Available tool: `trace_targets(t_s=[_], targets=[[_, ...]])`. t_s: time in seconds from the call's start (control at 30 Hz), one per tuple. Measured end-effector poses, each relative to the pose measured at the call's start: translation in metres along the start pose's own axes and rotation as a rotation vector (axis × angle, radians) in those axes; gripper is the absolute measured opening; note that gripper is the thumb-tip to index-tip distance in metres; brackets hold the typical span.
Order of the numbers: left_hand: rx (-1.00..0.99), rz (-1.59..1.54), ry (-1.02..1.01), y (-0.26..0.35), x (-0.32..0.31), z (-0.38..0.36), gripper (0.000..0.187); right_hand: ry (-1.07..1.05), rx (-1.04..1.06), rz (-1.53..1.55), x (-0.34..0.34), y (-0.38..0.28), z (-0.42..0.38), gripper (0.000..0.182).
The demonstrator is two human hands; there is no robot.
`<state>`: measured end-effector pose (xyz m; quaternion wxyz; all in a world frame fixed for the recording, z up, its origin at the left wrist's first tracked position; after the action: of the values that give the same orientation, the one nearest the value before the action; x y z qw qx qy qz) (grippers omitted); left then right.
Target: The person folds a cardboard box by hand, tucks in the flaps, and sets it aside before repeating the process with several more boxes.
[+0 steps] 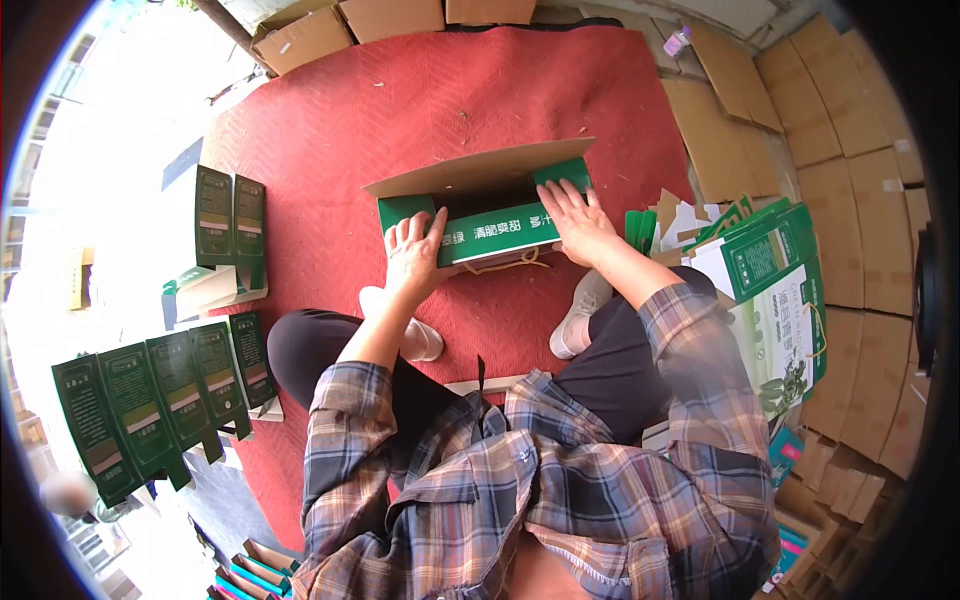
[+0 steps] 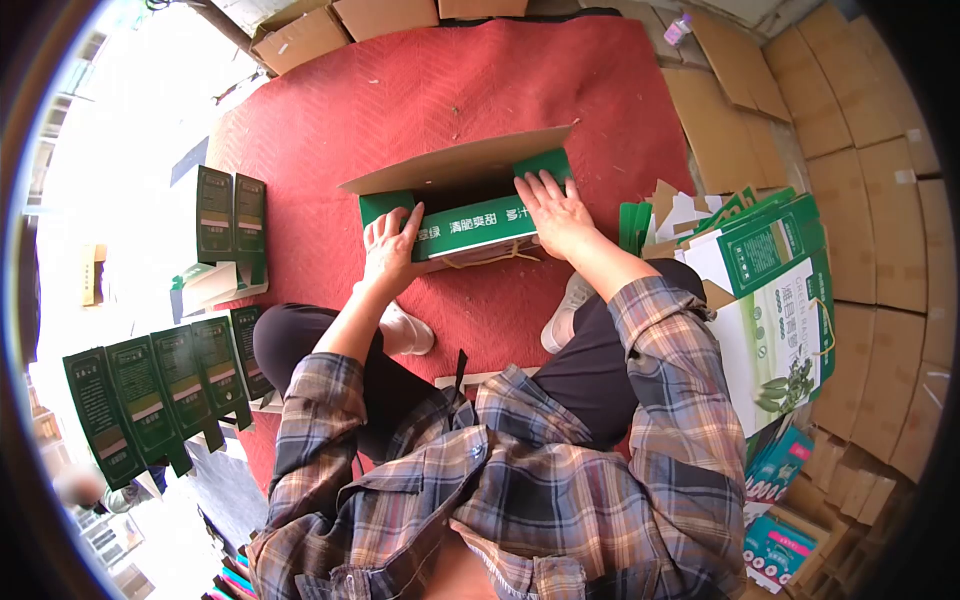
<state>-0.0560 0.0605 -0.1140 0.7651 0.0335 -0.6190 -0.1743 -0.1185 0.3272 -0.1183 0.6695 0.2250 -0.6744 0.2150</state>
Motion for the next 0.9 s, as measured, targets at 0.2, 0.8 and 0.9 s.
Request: trace_targets(t_s=[0.2,0.8,0.9], targets=[[0.009,0.089,-0.055,-0.007,0.010,-0.001,0.063,-0.092,-0.040,-0.053,0.000,0.001,0.008,0.085],[1.009,-1.233,0.324,-0.128,0.064,-0.014,0.029,0.231,-0.324,0.622,0.093,0.062,0.013,0.054],[0.991,-1.406,0.730,-0.204,0.084,-0.014,0.025,0.204,-0.425,0.774,0.098,0.081,0.004,0.051]])
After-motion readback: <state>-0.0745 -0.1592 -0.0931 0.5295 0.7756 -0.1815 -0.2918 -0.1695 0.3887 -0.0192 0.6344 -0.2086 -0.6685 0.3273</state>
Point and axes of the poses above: each hand's wrist, its own z-axis towards the middle knuckle, its own x-axis out of the back of the hand, y = z × x, the point moved 2 cm from there along z, towards the middle knuckle, and after that the axes turned 7 degrees about y, right-handed, at the moved point
